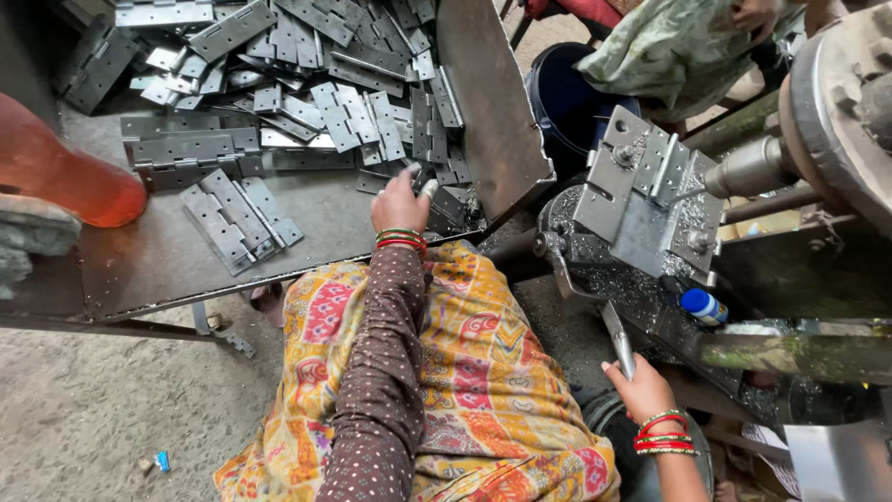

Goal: The person sits on the floor and repeatedly places small metal hinge pieces into a manual punching machine. They press down on the lever to punch holes, then remove the finished pieces and place them into a metal bin. The process is repeated continuously throughout the clip.

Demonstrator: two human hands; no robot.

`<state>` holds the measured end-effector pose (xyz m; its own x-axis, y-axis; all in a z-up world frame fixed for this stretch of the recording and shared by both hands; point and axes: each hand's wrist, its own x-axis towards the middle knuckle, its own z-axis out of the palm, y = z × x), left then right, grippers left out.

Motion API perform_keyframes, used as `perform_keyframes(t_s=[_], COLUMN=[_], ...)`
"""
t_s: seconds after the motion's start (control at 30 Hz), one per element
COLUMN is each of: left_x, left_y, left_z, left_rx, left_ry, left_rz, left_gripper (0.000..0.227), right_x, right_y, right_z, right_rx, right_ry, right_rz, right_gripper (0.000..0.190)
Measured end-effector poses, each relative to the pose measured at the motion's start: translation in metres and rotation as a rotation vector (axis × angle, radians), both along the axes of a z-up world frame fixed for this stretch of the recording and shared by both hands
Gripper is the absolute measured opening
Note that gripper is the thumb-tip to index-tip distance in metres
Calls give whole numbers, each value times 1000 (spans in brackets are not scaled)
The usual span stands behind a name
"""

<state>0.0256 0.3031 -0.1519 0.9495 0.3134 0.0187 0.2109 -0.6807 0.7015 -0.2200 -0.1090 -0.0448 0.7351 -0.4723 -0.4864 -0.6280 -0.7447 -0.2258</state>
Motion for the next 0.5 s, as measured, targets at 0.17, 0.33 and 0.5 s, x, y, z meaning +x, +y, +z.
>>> perform_keyframes(t_s=[0.17, 0.33, 0.5], left_x=[-16, -42, -63], left_y=[2, 32, 14], left_z=[26, 64, 116], left_rx=[-54, -398, -1312], left_ry=[103, -124, -563], left_rz=[54, 258, -92], left_gripper=[42, 40, 31], right_x=[-2, 0, -3], right_y=[2, -1, -15], right_z=[4, -2, -14], right_rx=[9, 54, 103], right_ry=[-15, -52, -60], right_rz=[-11, 34, 45], right_gripper=[39, 40, 41])
